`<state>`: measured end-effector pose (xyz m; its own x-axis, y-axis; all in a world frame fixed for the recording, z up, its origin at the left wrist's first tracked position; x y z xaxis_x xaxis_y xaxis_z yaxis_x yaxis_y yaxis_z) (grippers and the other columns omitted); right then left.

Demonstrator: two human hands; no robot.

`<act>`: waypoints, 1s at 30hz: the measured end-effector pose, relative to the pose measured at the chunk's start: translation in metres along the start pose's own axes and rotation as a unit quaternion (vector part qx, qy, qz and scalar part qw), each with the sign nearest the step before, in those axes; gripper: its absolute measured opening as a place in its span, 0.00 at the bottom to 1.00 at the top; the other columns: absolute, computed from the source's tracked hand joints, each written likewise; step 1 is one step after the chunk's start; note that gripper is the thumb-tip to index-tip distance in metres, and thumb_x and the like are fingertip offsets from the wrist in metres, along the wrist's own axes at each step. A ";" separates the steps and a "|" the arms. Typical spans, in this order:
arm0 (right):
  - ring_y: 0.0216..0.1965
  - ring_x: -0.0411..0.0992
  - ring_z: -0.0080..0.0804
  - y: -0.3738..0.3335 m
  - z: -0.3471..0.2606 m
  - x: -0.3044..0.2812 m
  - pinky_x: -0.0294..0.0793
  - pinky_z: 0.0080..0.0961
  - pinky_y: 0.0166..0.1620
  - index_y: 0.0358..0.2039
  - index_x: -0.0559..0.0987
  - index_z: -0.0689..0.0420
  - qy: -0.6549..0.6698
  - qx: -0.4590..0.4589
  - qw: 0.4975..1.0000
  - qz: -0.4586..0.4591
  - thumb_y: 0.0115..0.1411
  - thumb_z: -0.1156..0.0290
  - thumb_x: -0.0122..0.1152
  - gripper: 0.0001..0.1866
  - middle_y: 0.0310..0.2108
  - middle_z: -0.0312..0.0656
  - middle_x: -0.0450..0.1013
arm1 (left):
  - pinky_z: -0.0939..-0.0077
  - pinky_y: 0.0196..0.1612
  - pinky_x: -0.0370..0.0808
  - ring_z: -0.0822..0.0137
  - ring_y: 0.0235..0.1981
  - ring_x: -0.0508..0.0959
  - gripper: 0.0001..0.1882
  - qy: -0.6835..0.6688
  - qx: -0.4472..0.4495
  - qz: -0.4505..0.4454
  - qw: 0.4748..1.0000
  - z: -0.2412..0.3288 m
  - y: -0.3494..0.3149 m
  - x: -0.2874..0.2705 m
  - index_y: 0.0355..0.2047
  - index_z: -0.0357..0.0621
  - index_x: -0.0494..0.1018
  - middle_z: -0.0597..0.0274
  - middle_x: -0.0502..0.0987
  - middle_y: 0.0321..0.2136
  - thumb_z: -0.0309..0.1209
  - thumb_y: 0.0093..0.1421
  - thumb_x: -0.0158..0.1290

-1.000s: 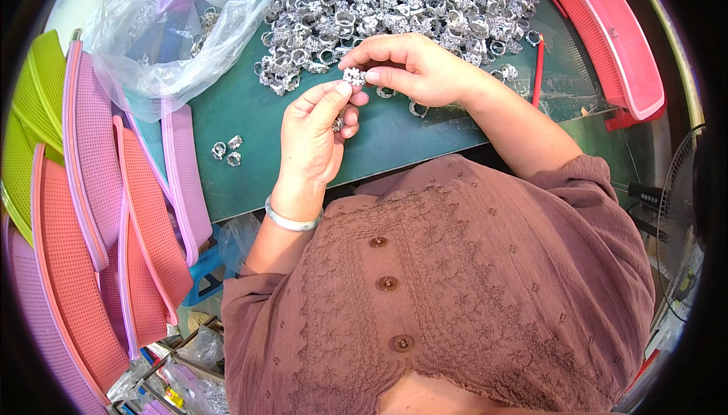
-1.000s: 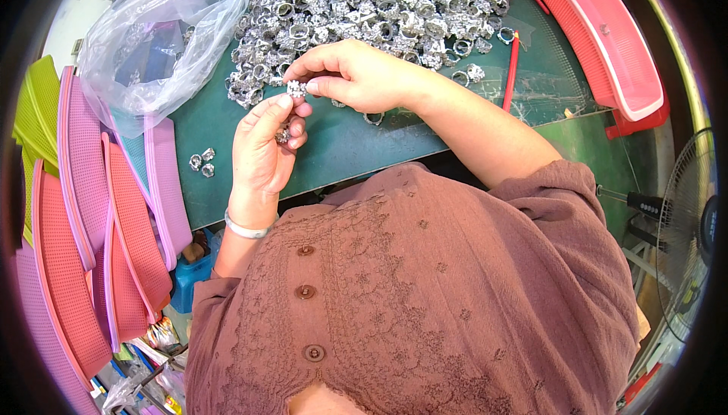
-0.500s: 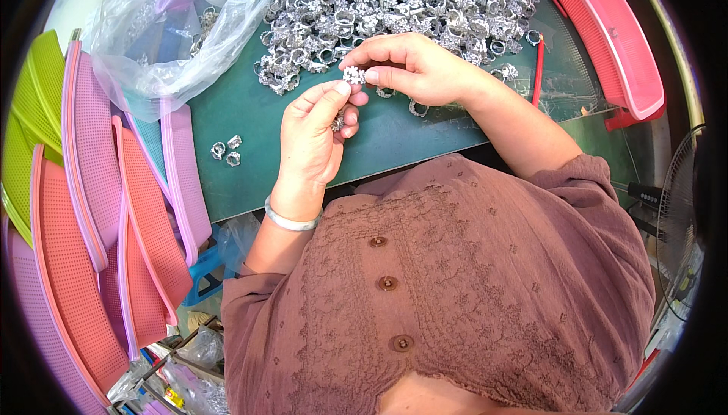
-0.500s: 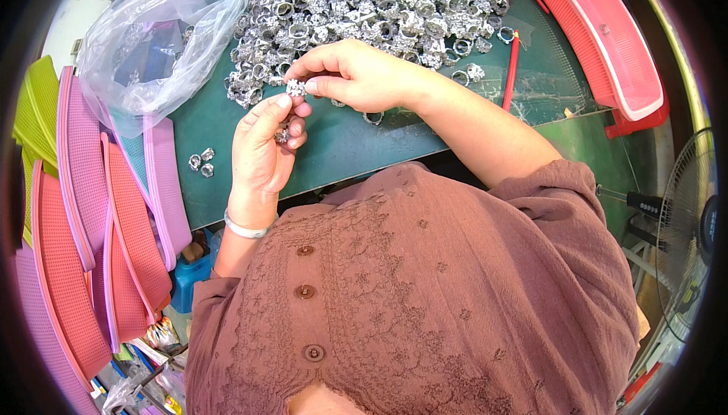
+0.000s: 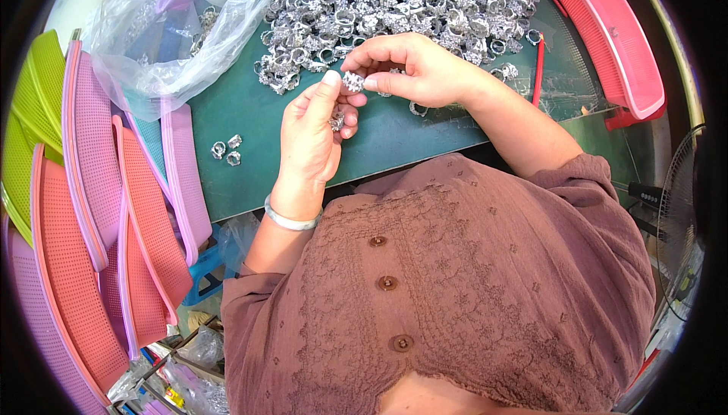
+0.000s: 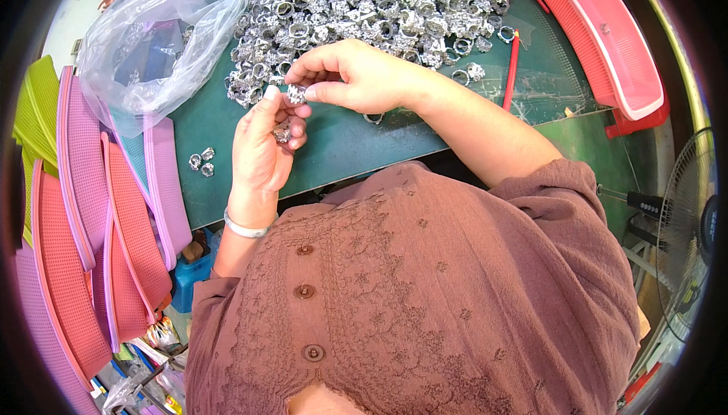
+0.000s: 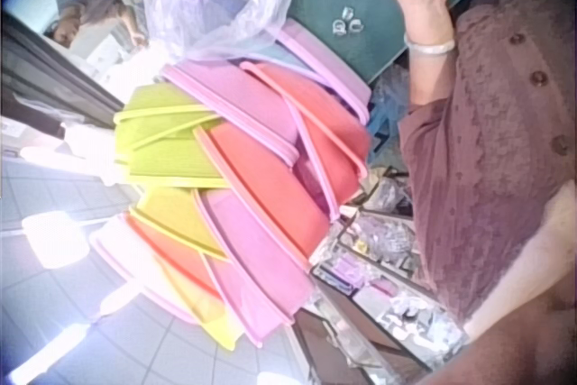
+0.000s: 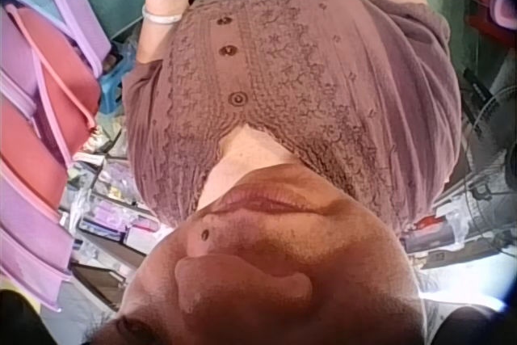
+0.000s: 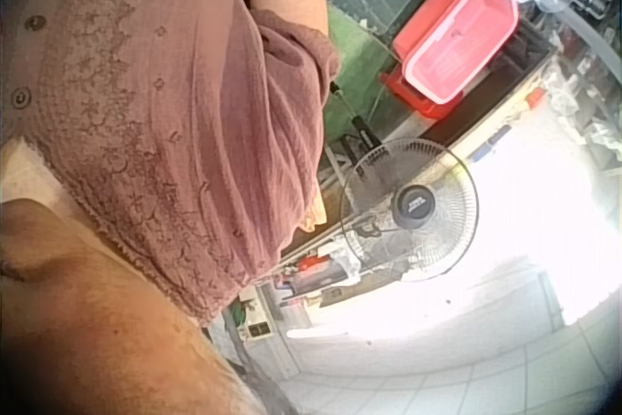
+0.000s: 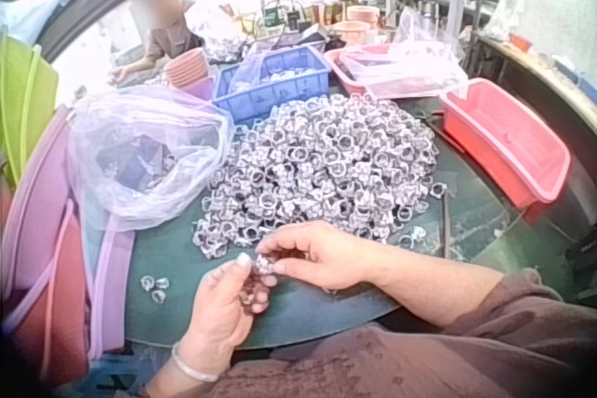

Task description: The person picks up metal components one by one from a pile, turns them over in their hands, and sorts them into smaller groups on the workstation.

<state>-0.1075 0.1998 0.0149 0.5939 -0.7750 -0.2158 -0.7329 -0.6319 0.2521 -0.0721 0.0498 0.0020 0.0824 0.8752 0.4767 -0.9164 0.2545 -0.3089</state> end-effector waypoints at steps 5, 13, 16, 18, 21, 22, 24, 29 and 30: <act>0.36 0.68 0.21 0.002 -0.001 -0.001 0.69 0.19 0.39 0.43 0.71 0.63 -0.036 -0.016 0.999 -0.004 0.52 0.79 0.57 0.16 0.35 0.36 0.69 | 0.87 0.20 0.64 0.78 0.19 0.68 0.09 0.061 0.026 0.009 0.998 -0.003 0.001 0.002 0.33 0.37 0.73 0.63 0.75 0.24 0.30 0.58 0.51; 0.34 0.68 0.21 0.002 0.000 -0.004 0.69 0.18 0.37 0.43 0.72 0.61 -0.029 -0.039 0.998 0.026 0.50 0.79 0.60 0.18 0.35 0.36 0.69 | 0.87 0.26 0.68 0.78 0.23 0.70 0.11 0.035 0.044 -0.027 0.998 -0.007 0.001 -0.001 0.42 0.35 0.69 0.64 0.74 0.29 0.27 0.59 0.48; 0.33 0.70 0.22 0.002 -0.003 -0.006 0.70 0.19 0.37 0.41 0.72 0.62 -0.045 -0.044 0.997 0.047 0.50 0.76 0.58 0.16 0.31 0.38 0.72 | 0.87 0.27 0.68 0.78 0.24 0.70 0.12 0.026 0.049 -0.039 0.998 -0.007 0.002 -0.002 0.44 0.36 0.68 0.63 0.74 0.31 0.26 0.60 0.46; 0.34 0.70 0.22 0.002 0.001 -0.006 0.70 0.20 0.37 0.41 0.73 0.62 -0.004 -0.037 0.998 0.053 0.51 0.77 0.57 0.15 0.32 0.38 0.72 | 0.87 0.27 0.68 0.77 0.25 0.70 0.12 0.021 0.045 -0.035 0.998 -0.007 0.002 -0.002 0.44 0.36 0.68 0.62 0.74 0.31 0.26 0.60 0.45; 0.38 0.68 0.21 0.001 0.003 -0.008 0.69 0.19 0.40 0.41 0.72 0.62 0.010 -0.030 0.998 0.049 0.53 0.80 0.54 0.13 0.35 0.37 0.70 | 0.85 0.28 0.69 0.76 0.25 0.71 0.12 0.005 0.039 -0.038 0.999 -0.007 0.003 -0.003 0.44 0.36 0.68 0.61 0.74 0.32 0.25 0.60 0.44; 0.39 0.67 0.20 0.001 0.003 -0.008 0.69 0.19 0.41 0.42 0.72 0.62 0.007 -0.028 0.999 0.046 0.54 0.81 0.53 0.13 0.37 0.36 0.69 | 0.85 0.28 0.69 0.76 0.26 0.71 0.12 -0.001 0.036 -0.041 0.999 -0.007 0.003 -0.004 0.44 0.37 0.68 0.60 0.74 0.32 0.24 0.61 0.43; 0.39 0.68 0.21 0.001 0.004 -0.009 0.68 0.19 0.42 0.41 0.72 0.62 -0.001 -0.024 0.998 0.058 0.54 0.81 0.52 0.13 0.37 0.36 0.69 | 0.83 0.27 0.70 0.75 0.26 0.72 0.13 -0.016 0.020 -0.031 0.999 -0.007 0.003 -0.004 0.44 0.36 0.68 0.59 0.74 0.32 0.23 0.59 0.43; 0.39 0.68 0.21 0.001 0.002 -0.013 0.68 0.19 0.43 0.40 0.73 0.63 0.018 -0.019 0.996 0.080 0.56 0.80 0.51 0.11 0.36 0.36 0.70 | 0.82 0.28 0.70 0.71 0.29 0.73 0.15 -0.037 -0.016 -0.011 0.999 -0.001 0.004 -0.007 0.42 0.36 0.69 0.58 0.74 0.32 0.22 0.53 0.44; 0.39 0.68 0.21 0.002 0.002 -0.013 0.68 0.19 0.43 0.40 0.73 0.63 0.018 -0.024 0.996 0.086 0.56 0.80 0.51 0.11 0.36 0.36 0.70 | 0.82 0.28 0.70 0.71 0.28 0.73 0.15 -0.011 -0.016 -0.002 1.000 -0.003 0.007 -0.010 0.42 0.36 0.69 0.59 0.74 0.32 0.22 0.52 0.44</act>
<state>-0.1171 0.2087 0.0163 0.4737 -0.8706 -0.1324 -0.8083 -0.4896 0.3271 -0.0782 0.0440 -0.0074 0.0768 0.8654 0.4951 -0.9027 0.2712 -0.3340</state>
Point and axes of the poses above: each hand's wrist, its own y-axis towards the middle knuckle, its own x-axis out of the palm, z = x × y, the point moved 4 cm from there along y, towards the middle knuckle
